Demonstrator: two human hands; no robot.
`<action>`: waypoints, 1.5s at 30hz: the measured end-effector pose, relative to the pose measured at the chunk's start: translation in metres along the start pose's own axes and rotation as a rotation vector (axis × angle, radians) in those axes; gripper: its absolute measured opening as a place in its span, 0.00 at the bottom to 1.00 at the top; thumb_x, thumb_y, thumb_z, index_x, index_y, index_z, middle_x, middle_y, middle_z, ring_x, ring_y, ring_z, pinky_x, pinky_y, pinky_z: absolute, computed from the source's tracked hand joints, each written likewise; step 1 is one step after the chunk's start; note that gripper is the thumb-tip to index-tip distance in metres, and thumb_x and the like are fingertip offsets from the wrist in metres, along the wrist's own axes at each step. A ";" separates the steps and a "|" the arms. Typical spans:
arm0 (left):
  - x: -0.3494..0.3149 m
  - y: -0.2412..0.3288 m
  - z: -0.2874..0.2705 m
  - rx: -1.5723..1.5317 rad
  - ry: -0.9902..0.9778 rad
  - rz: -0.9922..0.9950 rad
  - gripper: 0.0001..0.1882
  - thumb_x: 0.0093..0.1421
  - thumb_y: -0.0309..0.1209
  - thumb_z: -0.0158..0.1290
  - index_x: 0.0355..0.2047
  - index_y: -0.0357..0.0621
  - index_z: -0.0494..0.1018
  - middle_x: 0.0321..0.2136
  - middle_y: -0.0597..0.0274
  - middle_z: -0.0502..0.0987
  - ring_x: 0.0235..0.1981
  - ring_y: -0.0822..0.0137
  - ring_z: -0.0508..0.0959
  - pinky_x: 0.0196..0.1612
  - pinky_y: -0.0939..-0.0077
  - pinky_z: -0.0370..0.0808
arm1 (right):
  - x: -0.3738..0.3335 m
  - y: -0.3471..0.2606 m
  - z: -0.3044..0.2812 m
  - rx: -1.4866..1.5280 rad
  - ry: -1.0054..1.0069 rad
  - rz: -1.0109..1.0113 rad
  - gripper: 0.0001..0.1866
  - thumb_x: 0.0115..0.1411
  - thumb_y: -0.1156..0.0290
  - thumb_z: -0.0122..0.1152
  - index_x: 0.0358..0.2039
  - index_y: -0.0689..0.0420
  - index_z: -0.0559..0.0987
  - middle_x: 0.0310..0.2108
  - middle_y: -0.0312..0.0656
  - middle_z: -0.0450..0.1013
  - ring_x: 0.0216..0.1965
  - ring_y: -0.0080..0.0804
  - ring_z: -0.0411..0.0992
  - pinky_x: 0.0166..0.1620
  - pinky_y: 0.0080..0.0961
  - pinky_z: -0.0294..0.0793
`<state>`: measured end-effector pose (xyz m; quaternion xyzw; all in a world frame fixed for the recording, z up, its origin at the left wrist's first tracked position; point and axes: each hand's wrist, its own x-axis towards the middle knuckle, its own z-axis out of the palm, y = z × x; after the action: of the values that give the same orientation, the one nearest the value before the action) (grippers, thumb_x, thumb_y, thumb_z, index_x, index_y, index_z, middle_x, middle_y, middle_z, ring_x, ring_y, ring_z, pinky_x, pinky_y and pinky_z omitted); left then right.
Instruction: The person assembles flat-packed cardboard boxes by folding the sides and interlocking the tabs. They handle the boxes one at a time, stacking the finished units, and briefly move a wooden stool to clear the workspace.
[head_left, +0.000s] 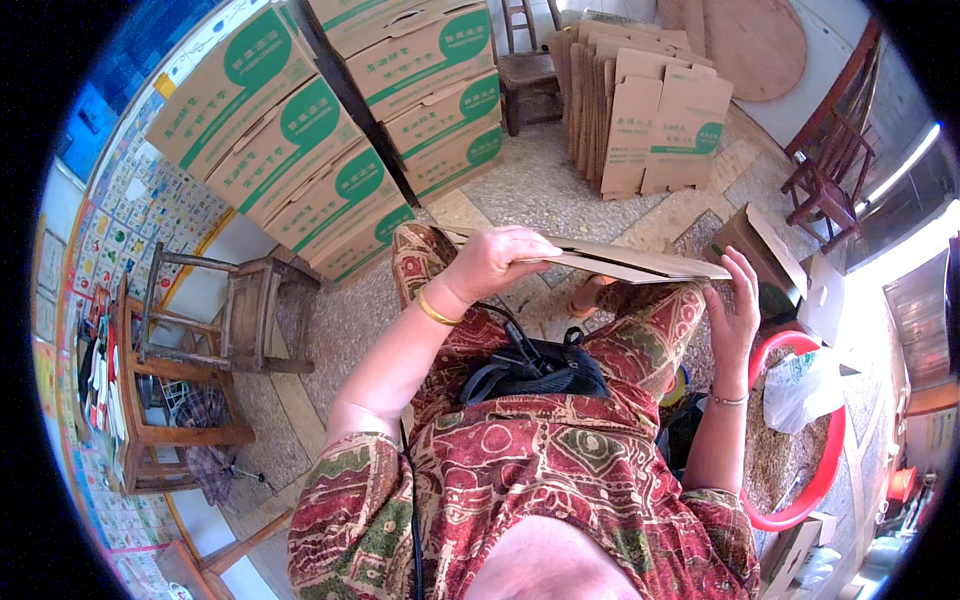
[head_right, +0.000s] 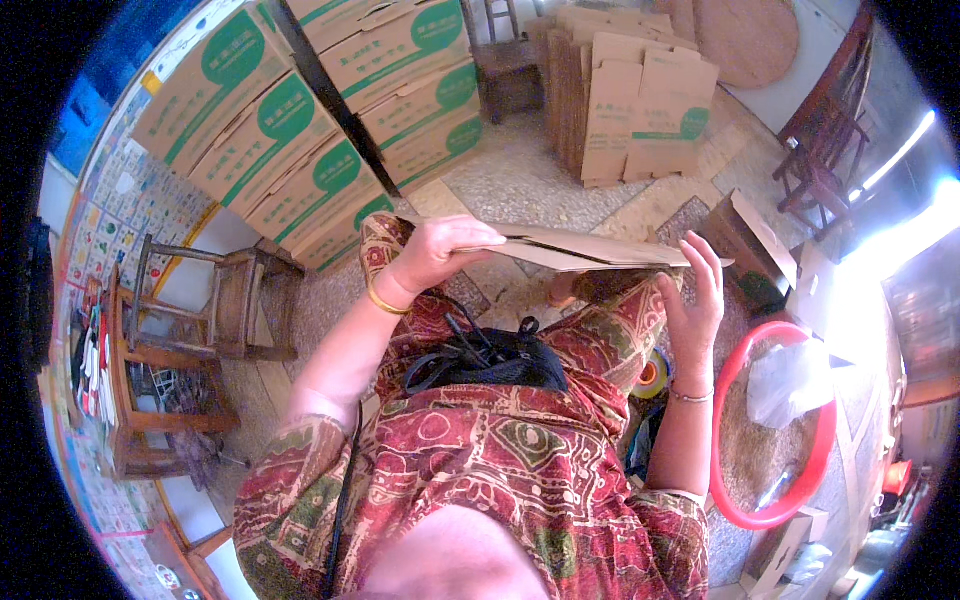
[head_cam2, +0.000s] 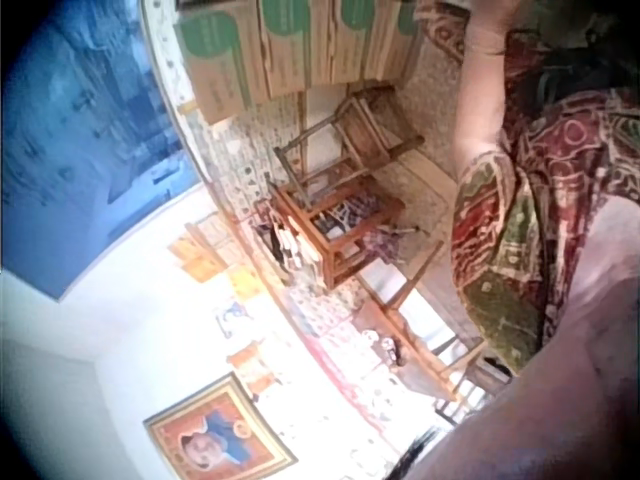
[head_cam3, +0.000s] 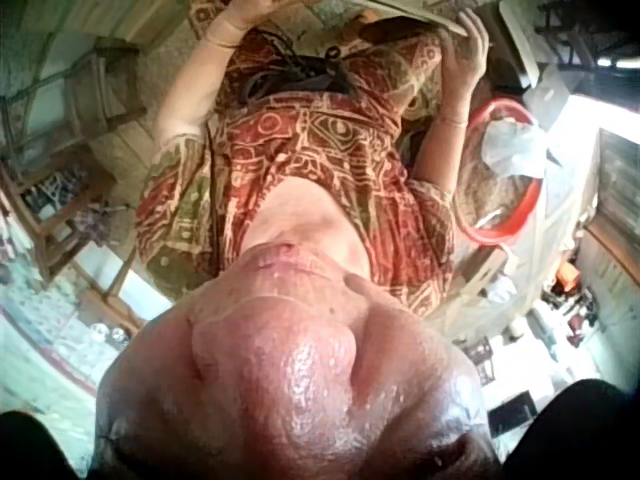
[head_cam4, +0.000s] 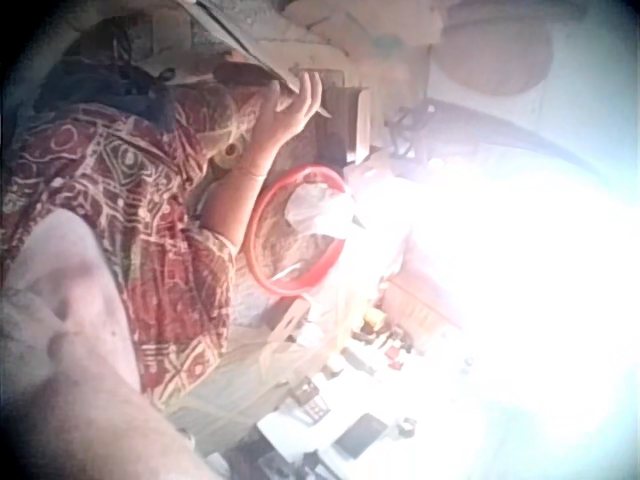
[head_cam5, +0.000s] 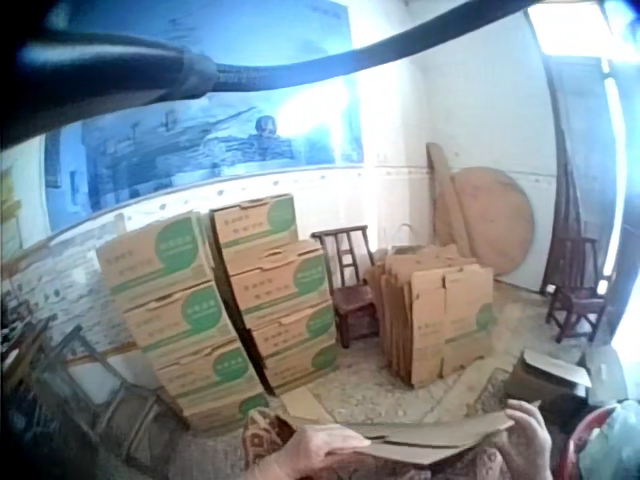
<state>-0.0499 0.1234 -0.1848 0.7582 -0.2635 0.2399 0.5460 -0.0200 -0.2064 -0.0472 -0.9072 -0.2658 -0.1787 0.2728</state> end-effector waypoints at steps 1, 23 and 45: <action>-0.003 0.001 -0.004 -0.021 0.009 -0.005 0.12 0.50 0.26 0.62 0.37 0.41 0.80 0.35 0.56 0.81 0.37 0.57 0.81 0.41 0.69 0.77 | -0.004 0.006 -0.002 -0.010 0.013 0.025 0.26 0.48 0.81 0.65 0.50 0.58 0.74 0.55 0.45 0.68 0.58 0.41 0.66 0.60 0.34 0.64; -0.013 0.048 -0.056 -0.152 0.126 0.049 0.07 0.50 0.20 0.58 0.31 0.37 0.80 0.32 0.55 0.81 0.35 0.61 0.80 0.41 0.73 0.76 | -0.047 0.044 -0.071 -0.284 0.223 -0.018 0.14 0.44 0.76 0.65 0.35 0.58 0.78 0.38 0.42 0.74 0.45 0.41 0.70 0.54 0.34 0.64; 0.000 0.080 -0.011 -0.012 -0.063 0.213 0.07 0.50 0.26 0.59 0.30 0.38 0.79 0.30 0.54 0.81 0.32 0.58 0.81 0.35 0.69 0.77 | -0.088 0.115 -0.064 -0.156 -0.058 0.163 0.17 0.48 0.81 0.58 0.41 0.61 0.76 0.44 0.46 0.73 0.51 0.43 0.69 0.58 0.35 0.64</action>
<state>-0.1033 0.1125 -0.1257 0.7299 -0.3610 0.2713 0.5132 -0.0343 -0.3598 -0.0836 -0.9491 -0.1841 -0.1497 0.2070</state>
